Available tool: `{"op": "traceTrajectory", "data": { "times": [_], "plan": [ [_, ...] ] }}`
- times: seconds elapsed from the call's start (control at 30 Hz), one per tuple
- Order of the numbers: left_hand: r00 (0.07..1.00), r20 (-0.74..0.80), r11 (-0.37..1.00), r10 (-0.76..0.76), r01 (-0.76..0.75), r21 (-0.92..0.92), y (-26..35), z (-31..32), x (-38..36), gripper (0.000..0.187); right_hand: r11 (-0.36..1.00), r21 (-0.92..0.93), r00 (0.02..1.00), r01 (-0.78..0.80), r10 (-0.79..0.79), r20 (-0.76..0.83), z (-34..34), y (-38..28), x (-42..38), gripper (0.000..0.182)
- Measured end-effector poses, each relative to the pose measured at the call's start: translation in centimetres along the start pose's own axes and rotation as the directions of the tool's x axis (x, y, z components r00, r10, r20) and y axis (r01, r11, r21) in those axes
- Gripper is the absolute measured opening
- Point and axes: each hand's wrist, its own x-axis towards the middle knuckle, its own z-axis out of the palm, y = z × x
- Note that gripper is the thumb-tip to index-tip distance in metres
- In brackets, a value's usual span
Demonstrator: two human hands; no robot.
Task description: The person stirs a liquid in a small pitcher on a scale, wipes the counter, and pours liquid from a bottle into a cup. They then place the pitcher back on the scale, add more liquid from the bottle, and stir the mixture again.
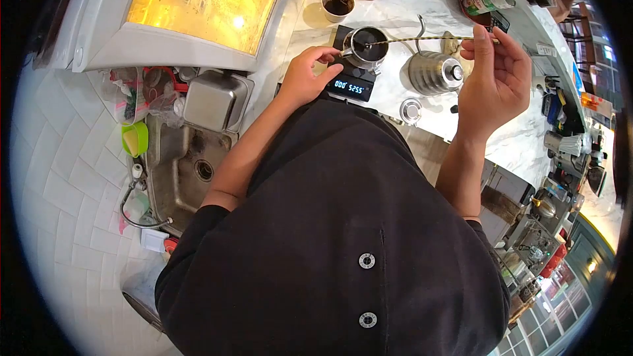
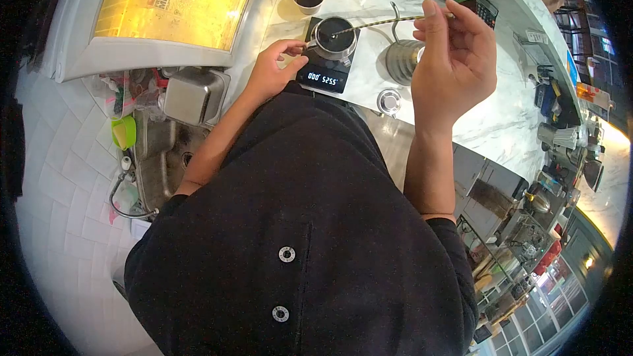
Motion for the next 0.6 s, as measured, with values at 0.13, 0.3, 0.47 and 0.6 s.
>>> {"op": "traceTrajectory", "data": {
  "times": [0.13,0.3,0.47,0.6],
  "plan": [
    [1.000,0.000,1.000,-0.008,0.008,0.009,0.0,0.0,-0.1,0.035,0.999,-0.037,1.000,0.017,-0.018,-0.015,-0.1,0.5,-0.1,0.018],
    [1.000,0.004,1.000,-0.015,0.015,-0.006,0.0,0.1,-0.1,0.035,0.998,-0.030,0.997,-0.047,0.049,0.056,0.1,0.1,-0.7,0.021],
    [1.000,0.011,1.000,-0.021,0.021,0.011,0.1,0.1,-0.1,0.035,0.997,0.016,0.968,-0.080,0.074,0.241,0.5,0.9,-2.2,0.026],
    [1.000,0.002,1.000,-0.020,0.020,-0.005,0.0,0.2,-0.2,0.035,0.997,-0.007,0.957,-0.070,0.069,0.281,1.3,1.7,-2.7,0.019]
  ]
}}
